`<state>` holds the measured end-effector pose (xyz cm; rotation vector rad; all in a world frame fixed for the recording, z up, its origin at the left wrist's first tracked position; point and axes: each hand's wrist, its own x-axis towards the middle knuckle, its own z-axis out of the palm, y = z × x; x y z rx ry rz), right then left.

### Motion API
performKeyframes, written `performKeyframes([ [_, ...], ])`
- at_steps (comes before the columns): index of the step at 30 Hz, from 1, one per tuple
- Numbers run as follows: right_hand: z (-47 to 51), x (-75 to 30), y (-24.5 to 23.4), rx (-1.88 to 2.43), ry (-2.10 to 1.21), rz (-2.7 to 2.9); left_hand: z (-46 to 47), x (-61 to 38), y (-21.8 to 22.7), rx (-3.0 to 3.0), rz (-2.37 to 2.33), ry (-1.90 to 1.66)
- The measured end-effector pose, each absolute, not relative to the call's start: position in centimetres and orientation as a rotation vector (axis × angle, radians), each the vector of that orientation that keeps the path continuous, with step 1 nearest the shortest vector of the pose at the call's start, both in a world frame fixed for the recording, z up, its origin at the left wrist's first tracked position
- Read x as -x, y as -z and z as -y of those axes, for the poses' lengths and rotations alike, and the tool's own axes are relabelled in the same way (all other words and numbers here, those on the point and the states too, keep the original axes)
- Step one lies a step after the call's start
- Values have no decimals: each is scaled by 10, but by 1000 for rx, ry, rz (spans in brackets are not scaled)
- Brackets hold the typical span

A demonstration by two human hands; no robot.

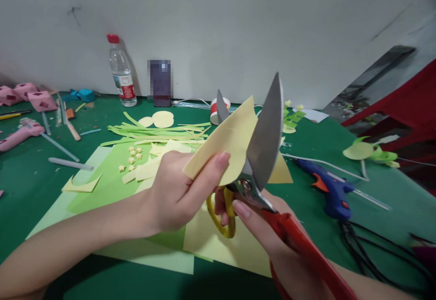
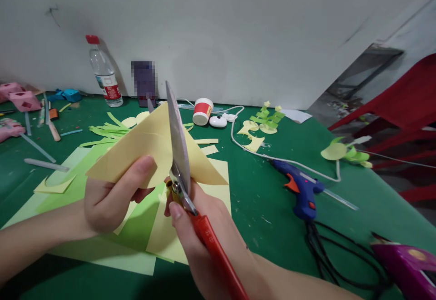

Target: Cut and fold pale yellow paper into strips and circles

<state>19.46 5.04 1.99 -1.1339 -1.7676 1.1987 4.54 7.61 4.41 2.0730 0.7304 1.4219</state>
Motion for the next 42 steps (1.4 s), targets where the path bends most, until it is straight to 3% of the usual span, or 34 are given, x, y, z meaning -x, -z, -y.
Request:
performKeyframes([
  [42, -53, -198, -14, 1177, -1203, 1813, -73, -44, -51, -2161, -860, -1388],
])
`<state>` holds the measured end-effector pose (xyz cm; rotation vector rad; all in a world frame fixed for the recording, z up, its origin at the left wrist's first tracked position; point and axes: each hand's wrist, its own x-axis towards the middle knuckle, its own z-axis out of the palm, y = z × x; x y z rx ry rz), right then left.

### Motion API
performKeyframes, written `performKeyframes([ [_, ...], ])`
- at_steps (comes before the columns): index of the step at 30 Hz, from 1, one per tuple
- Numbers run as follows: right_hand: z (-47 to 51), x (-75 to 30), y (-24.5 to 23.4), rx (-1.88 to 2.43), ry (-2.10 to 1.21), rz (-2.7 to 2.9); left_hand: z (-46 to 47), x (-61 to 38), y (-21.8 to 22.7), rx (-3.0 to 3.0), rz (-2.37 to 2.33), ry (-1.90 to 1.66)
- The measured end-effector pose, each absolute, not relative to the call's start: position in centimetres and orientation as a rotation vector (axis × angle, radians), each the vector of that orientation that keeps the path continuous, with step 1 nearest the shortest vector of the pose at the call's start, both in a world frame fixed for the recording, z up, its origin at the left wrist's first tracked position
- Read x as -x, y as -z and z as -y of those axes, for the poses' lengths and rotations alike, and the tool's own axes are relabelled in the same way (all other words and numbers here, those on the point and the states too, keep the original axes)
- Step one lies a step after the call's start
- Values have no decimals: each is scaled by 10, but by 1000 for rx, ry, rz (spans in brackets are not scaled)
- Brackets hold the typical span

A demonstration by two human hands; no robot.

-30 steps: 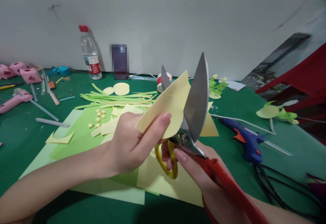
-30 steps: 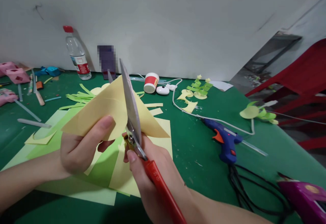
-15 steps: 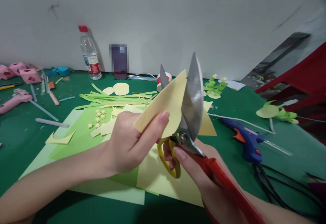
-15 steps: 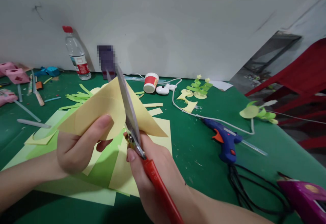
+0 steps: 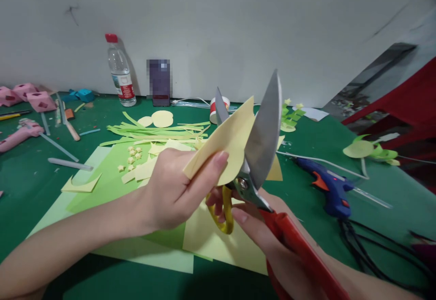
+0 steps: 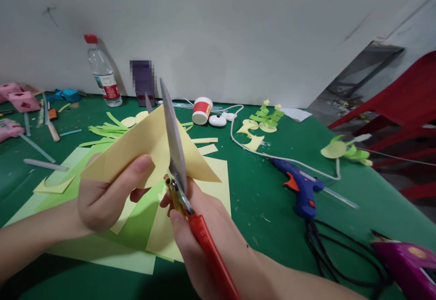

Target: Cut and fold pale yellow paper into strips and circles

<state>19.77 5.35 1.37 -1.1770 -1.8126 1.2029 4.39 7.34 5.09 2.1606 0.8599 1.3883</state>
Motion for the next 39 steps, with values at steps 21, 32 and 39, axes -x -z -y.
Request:
performKeyframes([
  [21, -53, -198, -15, 1236, -1189, 1786, -74, -44, -50, -2270, -940, -1416],
  [32, -52, -199, -18, 1255, -1181, 1793, -72, -44, -52, -2003, -989, -1325],
  [39, -54, -198, -16, 1258, -1158, 1796, -74, -44, -52, -1823, -901, -1263],
])
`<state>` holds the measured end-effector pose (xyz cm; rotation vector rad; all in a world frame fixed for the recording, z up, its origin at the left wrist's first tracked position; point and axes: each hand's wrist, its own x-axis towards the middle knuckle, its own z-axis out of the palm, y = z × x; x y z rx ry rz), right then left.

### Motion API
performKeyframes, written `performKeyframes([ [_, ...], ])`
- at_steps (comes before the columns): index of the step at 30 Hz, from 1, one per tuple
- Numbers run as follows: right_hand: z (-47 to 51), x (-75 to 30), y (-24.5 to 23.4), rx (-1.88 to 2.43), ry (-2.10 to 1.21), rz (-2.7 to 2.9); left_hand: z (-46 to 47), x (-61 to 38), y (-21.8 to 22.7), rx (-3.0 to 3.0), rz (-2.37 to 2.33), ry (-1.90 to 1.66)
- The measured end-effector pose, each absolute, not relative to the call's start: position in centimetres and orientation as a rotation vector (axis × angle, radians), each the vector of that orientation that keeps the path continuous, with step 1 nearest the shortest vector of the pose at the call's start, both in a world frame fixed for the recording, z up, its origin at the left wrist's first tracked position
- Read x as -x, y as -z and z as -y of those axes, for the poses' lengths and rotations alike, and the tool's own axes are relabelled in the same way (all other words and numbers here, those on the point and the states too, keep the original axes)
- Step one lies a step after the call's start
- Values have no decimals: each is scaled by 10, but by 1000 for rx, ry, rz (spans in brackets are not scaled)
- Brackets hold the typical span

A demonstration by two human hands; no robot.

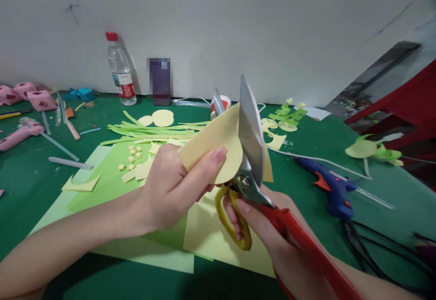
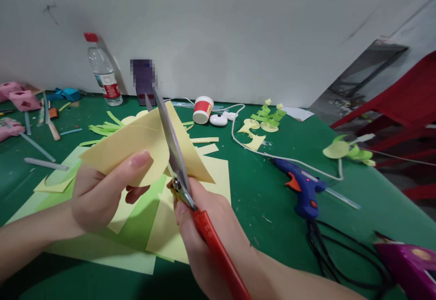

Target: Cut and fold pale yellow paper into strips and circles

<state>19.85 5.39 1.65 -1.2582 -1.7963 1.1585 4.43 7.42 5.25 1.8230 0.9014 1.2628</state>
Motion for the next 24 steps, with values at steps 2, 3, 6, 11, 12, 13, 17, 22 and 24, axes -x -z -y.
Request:
performKeyframes([
  [2, -54, -198, -17, 1241, -1185, 1799, -73, -43, -53, -1776, -905, -1249],
  [3, -54, -198, -17, 1227, -1203, 1803, -73, -42, -53, -1747, -904, -1235],
  [6, -53, -196, -20, 1212, -1245, 1818, -73, -39, -54, -1671, -841, -1186],
  [11, -51, -196, -23, 1247, -1250, 1789, -75, -33, -57, -1688, -716, -1115],
  [12, -51, -197, -23, 1250, -1250, 1792, -76, -32, -58, -1693, -719, -1106],
  [13, -51, -198, -23, 1254, -1254, 1804, -76, -31, -59, -1698, -725, -1097],
  [17, -53, -201, -23, 1259, -1233, 1846, -76, -30, -63, -1704, -773, -1083],
  [22, -55, -200, -24, 1228, -1228, 1898, -77, -30, -66, -1659, -809, -1061],
  [24, -56, -200, -24, 1225, -1243, 1907, -77, -30, -65, -1619, -825, -1044],
])
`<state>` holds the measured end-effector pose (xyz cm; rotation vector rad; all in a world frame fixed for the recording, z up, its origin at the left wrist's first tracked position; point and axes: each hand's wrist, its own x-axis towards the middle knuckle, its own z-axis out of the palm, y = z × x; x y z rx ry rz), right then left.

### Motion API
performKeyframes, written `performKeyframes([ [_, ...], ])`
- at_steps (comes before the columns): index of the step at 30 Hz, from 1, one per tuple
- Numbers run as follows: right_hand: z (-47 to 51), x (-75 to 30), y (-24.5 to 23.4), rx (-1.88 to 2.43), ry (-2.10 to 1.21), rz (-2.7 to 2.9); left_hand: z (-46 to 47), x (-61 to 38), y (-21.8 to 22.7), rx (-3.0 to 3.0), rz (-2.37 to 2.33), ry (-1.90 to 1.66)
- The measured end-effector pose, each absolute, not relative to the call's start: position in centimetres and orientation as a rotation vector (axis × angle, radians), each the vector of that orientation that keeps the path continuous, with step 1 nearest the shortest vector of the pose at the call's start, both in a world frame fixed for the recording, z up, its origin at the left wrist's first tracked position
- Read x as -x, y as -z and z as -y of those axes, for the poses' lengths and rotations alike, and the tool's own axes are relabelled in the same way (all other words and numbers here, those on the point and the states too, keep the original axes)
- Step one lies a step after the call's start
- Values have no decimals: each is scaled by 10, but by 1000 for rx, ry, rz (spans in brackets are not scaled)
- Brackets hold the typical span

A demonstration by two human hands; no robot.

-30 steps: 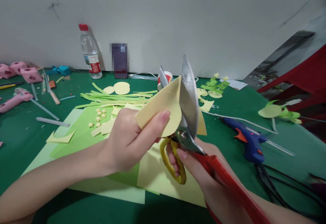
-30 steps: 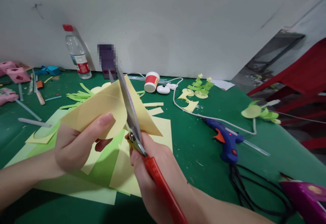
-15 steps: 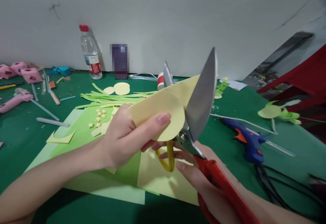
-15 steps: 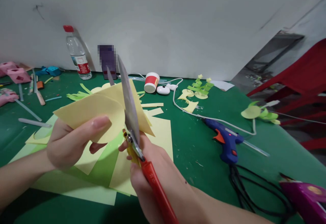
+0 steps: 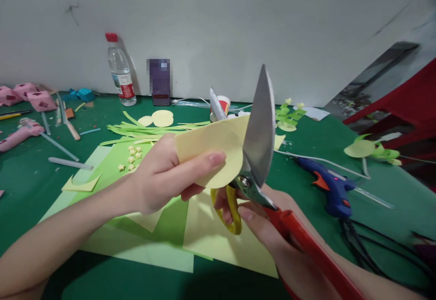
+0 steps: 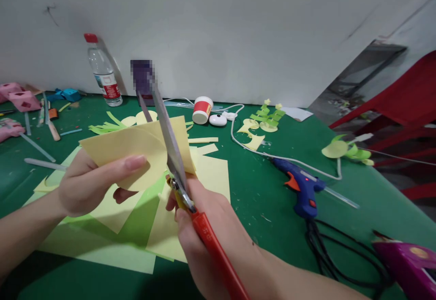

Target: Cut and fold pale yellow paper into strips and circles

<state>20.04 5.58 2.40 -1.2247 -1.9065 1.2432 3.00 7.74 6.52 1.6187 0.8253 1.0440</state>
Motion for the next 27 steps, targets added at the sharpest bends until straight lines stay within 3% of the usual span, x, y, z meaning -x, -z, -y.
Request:
performKeyframes([
  [15, -58, -199, -24, 1240, -1192, 1830, -77, -42, -44, -1519, -804, -1067],
  [27, -59, -204, -34, 1307, -1250, 1877, -84, -29, -62, -1355, -768, -930],
])
